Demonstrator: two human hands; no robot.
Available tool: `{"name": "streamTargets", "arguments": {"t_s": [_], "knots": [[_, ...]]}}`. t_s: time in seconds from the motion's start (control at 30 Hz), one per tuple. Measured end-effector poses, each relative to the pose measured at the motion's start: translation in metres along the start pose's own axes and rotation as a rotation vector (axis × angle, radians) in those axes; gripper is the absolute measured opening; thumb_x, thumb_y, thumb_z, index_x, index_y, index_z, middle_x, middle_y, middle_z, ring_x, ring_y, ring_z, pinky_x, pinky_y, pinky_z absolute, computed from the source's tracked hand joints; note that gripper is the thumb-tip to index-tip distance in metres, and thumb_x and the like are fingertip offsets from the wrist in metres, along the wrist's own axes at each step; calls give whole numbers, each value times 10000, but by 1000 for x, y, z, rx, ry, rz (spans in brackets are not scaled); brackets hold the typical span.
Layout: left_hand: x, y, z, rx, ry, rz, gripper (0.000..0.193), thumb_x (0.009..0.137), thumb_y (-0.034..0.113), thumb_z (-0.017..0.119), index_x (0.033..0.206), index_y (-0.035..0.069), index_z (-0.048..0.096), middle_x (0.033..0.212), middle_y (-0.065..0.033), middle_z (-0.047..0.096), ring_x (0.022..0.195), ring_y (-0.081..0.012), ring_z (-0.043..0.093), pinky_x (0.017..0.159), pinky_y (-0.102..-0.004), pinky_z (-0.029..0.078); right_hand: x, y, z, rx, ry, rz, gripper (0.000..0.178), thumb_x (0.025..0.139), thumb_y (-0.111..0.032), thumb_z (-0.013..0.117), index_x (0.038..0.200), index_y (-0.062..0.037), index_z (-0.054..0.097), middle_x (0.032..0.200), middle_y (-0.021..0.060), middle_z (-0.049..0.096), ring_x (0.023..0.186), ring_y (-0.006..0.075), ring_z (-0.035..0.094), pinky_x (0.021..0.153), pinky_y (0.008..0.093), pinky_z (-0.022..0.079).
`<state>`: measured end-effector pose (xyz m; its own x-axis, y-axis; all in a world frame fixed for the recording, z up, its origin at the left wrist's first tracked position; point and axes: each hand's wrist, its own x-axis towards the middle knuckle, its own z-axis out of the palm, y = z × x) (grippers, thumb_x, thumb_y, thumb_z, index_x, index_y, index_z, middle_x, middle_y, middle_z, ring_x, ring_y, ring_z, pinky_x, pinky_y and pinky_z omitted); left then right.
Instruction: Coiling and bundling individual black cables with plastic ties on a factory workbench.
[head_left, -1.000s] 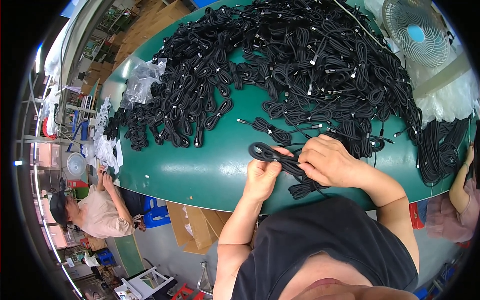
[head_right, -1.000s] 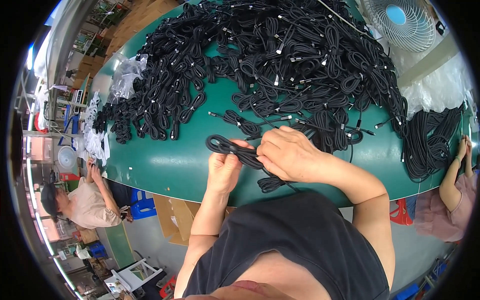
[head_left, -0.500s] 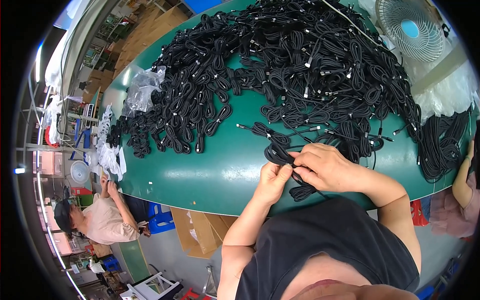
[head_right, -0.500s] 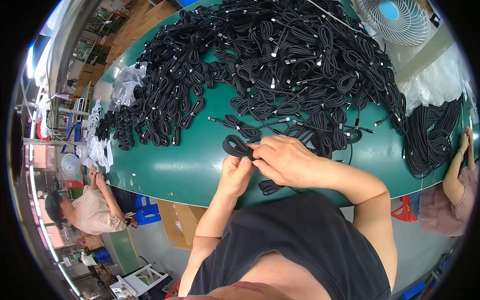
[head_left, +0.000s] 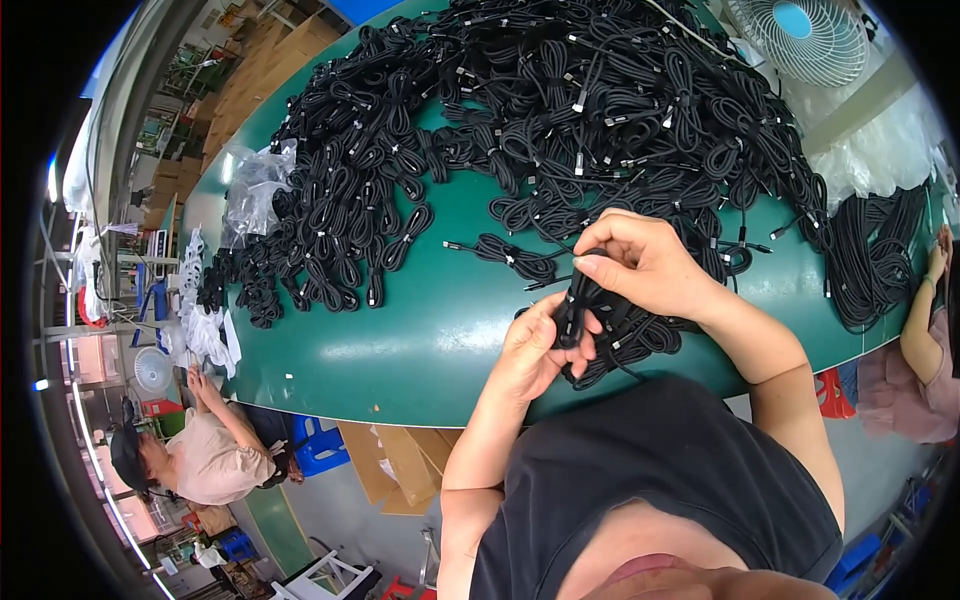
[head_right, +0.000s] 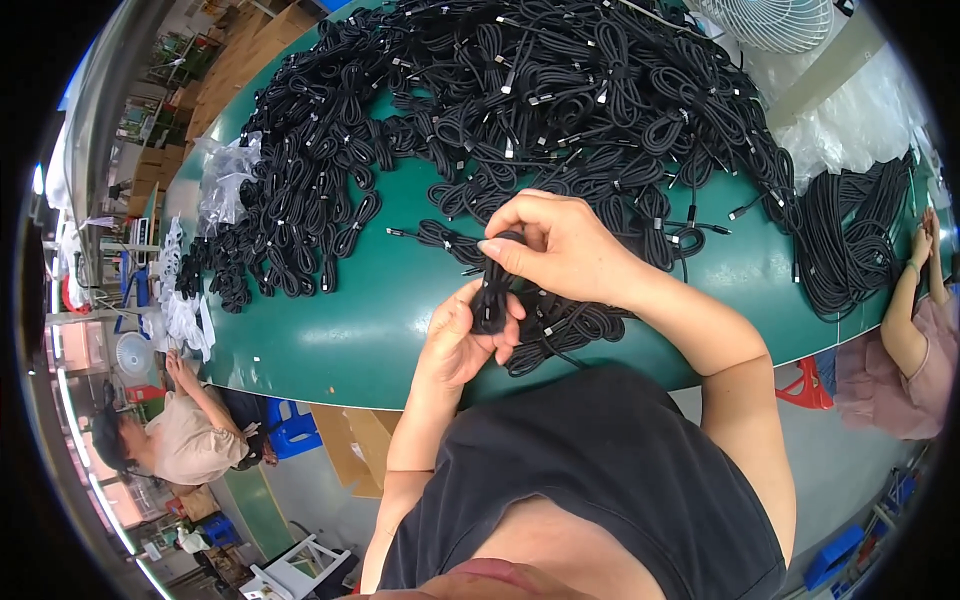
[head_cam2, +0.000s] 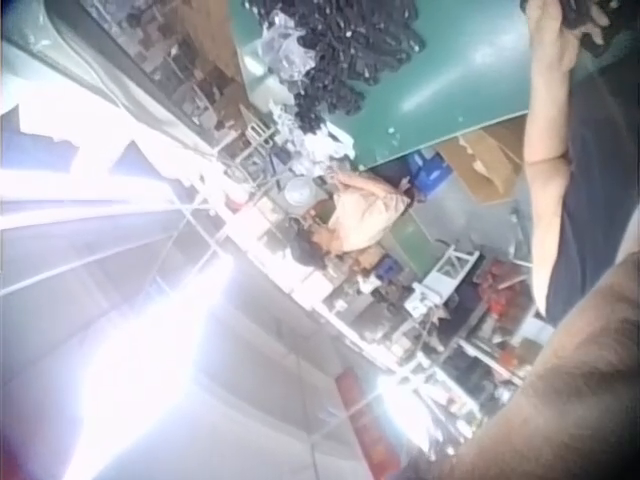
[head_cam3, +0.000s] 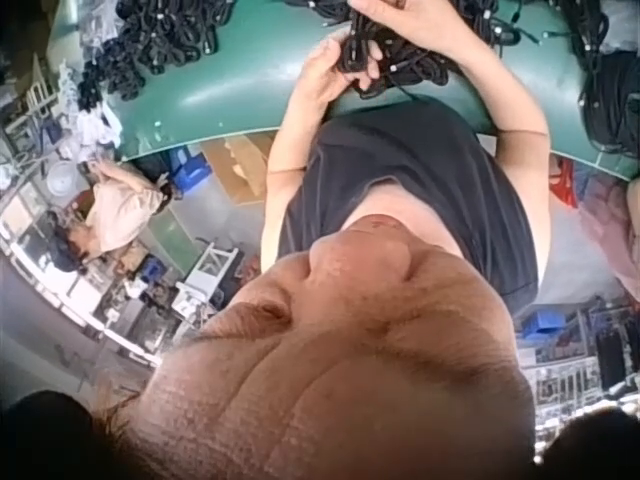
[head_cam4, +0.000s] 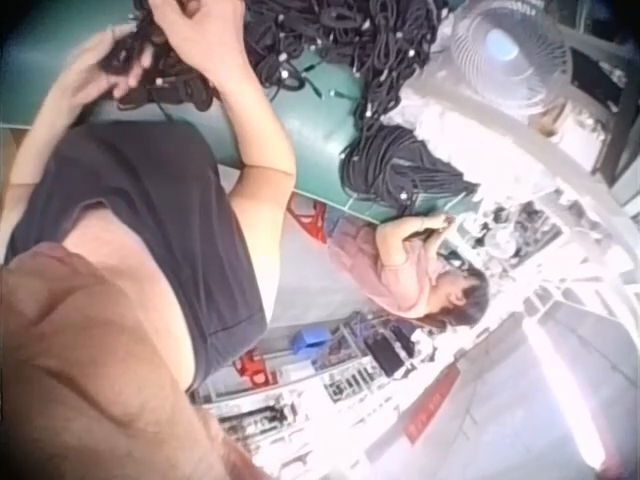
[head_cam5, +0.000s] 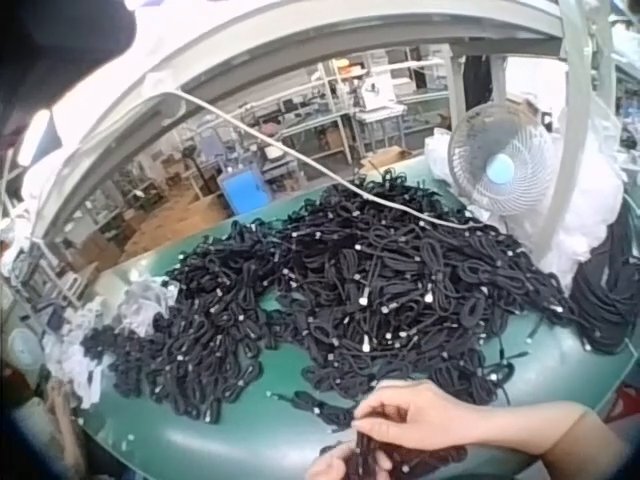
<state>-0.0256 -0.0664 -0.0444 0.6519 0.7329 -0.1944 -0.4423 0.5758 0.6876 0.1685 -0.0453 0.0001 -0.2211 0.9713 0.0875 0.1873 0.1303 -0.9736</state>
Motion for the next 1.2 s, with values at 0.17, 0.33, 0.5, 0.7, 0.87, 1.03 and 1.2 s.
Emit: {"name": "streamTargets", "arguments": {"t_s": [0.17, 0.33, 0.5, 0.7, 0.87, 1.03, 1.2], "knots": [[-3, -2, -1, 268, 98, 3, 380, 907, 317, 491, 1083, -19, 513, 748, -55, 537, 500, -61, 376, 439, -185, 291, 0, 21, 7, 202, 10, 14, 166, 866, -171, 568, 909, -11, 586, 638, -14, 538, 515, 20, 433, 444, 204, 356], [-13, 8, -13, 345, 108, -83, 425, 893, 324, 511, 1125, -31, 489, 781, -92, 547, 479, -71, 370, 420, -183, 286, 10, 12, -1, 173, -175, 268, 234, 883, -223, 552, 926, 4, 588, 663, -4, 551, 532, 54, 488, 480, 221, 409], [-10, 60, -58, -297, 200, 449, 452, 899, 321, 490, 1118, -73, 468, 875, -145, 594, 556, -104, 495, 449, -183, 389, 16, 33, 0, -323, 94, -118, 250, 834, -244, 591, 895, -2, 601, 751, 110, 581, 634, 224, 588, 567, 325, 471], [8, 52, -70, -175, 335, 452, 334, 895, 236, 506, 1118, -13, 505, 939, -132, 603, 647, -142, 538, 530, -234, 441, 19, 52, 10, -860, -93, -112, 239, 790, -241, 604, 791, -2, 587, 806, 132, 578, 773, 311, 592, 672, 412, 487], [41, 38, -51, 534, 623, 494, 229, 882, 115, 527, 1066, -21, 545, 933, -89, 586, 753, -138, 543, 635, -236, 446, 20, 47, 7, -696, -142, -92, 156, 752, -165, 610, 749, -12, 583, 813, 127, 556, 744, 309, 590, 639, 417, 475], [72, 44, -44, 1435, 536, 539, 230, 869, 178, 521, 979, -11, 592, 886, -148, 604, 821, -265, 577, 747, -336, 448, 13, 37, 4, -606, -127, -360, 102, 723, -108, 610, 774, -21, 595, 769, 93, 512, 706, 270, 558, 581, 375, 457], [71, 30, -54, 1192, 542, 153, 207, 822, 172, 594, 888, -24, 603, 740, -77, 604, 636, -159, 575, 586, -288, 457, 7, 21, -6, -750, -205, -446, 129, 685, -101, 626, 795, -35, 610, 738, 62, 493, 717, 226, 519, 611, 339, 452]]}}
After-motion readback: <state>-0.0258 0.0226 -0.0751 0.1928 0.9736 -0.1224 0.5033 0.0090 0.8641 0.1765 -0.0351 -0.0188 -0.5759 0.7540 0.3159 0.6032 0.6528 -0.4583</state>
